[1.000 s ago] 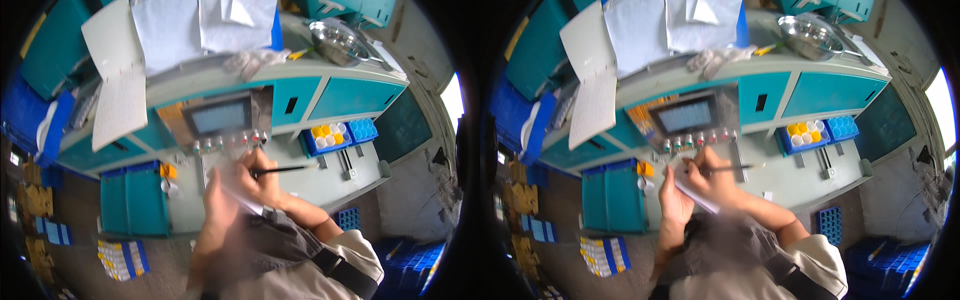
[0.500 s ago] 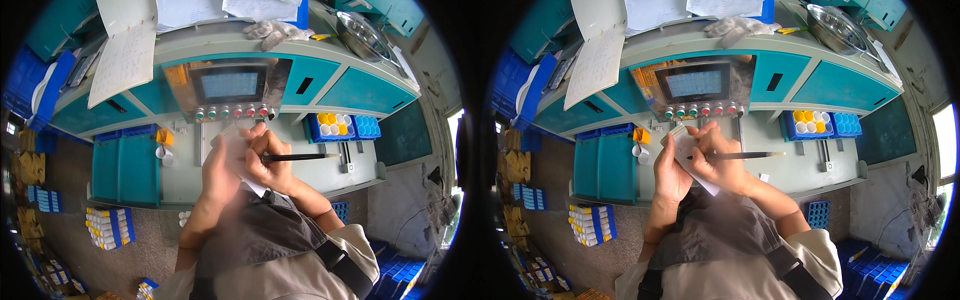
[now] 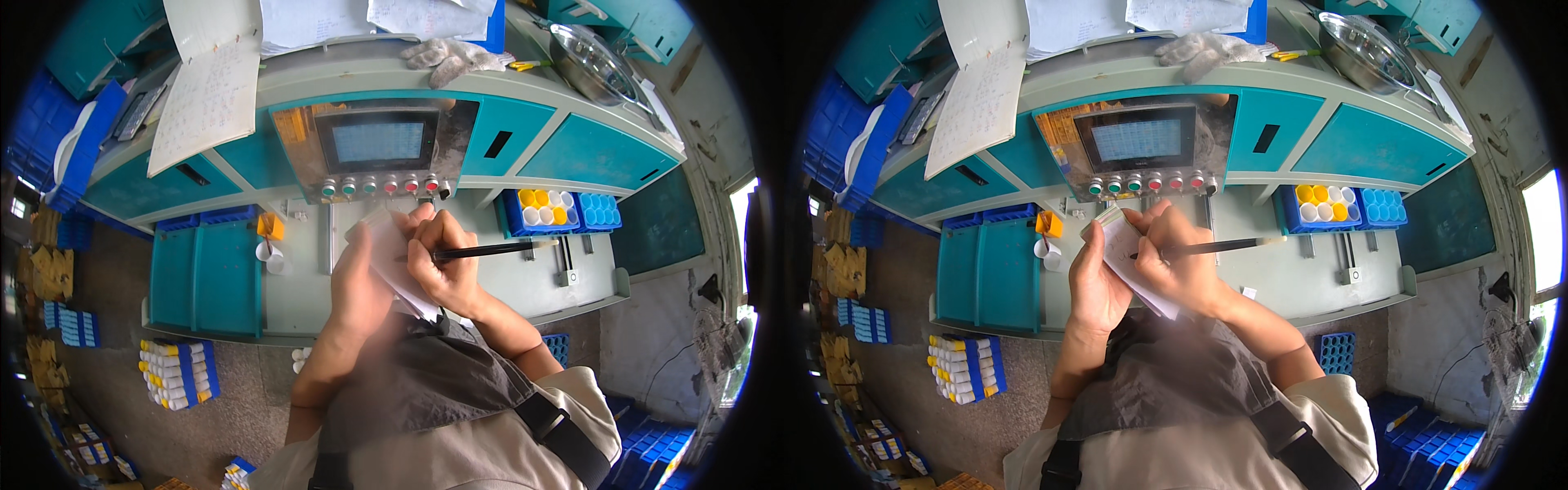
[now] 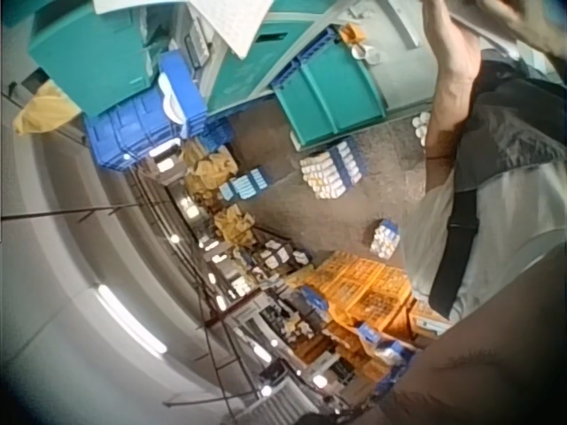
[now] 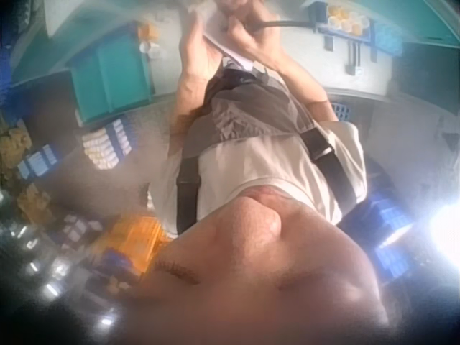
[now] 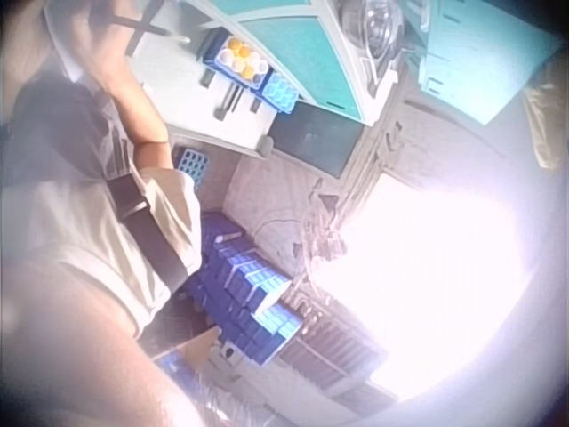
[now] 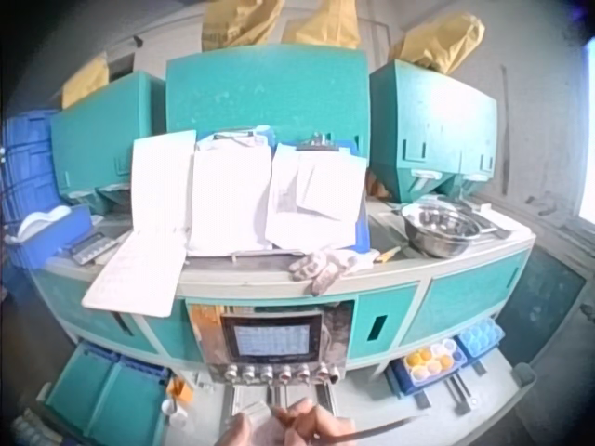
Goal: The person carries a blue tray of cylindrical items through a warehouse, transfers some items into another tray, and places them on a machine platform. They then write on a clipboard and a notepad at a control station, walk back to collect more items, and continue writing.
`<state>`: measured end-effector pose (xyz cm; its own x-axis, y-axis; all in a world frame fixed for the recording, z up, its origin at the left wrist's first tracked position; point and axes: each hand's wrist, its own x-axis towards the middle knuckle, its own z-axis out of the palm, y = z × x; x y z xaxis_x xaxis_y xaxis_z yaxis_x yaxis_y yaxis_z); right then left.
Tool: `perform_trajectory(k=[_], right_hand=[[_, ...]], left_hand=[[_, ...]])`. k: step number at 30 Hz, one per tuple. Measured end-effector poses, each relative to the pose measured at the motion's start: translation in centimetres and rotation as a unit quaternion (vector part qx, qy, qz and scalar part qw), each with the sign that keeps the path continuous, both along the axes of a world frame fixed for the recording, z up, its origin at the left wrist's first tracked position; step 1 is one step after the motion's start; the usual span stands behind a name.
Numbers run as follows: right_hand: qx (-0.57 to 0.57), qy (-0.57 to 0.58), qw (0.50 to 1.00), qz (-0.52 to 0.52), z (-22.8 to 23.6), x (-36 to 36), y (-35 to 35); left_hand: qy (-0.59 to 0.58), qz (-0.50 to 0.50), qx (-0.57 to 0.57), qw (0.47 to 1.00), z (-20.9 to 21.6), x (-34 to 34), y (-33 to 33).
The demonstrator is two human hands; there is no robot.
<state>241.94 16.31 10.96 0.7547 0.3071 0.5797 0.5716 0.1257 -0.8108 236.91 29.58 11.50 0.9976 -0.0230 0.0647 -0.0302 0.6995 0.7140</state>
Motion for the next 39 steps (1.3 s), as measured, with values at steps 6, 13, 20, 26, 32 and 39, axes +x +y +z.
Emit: perform_trajectory(k=[6,13,20,26,32,39], right_hand=[[0.008,0.023,1.000,-0.016,-1.1,0.3,-0.2],[0.021,0.036,0.999,-0.014,-0.2,-0.1,-0.2],[-0.282,0.125,0.950,0.043,1.2,2.8,-3.2],[-0.679,-0.090,0.707,0.177,1.8,6.4,-3.3],[-0.584,-0.345,0.606,-0.415,7.7,25.7,-10.1],[-0.755,-0.307,0.471,-0.336,8.4,36.8,-13.7]], left_hand=[[-0.005,-0.009,0.016,1.000,-0.1,0.3,0.2],[-0.018,-0.007,0.012,1.000,-1.1,0.7,0.1],[-0.030,0.013,0.100,0.994,-1.7,1.3,2.2],[0.012,-0.024,0.064,0.998,-1.2,3.4,1.5],[0.006,0.132,0.081,0.988,-1.4,7.4,5.4],[-0.033,0.198,0.128,0.971,3.4,16.7,8.1]])
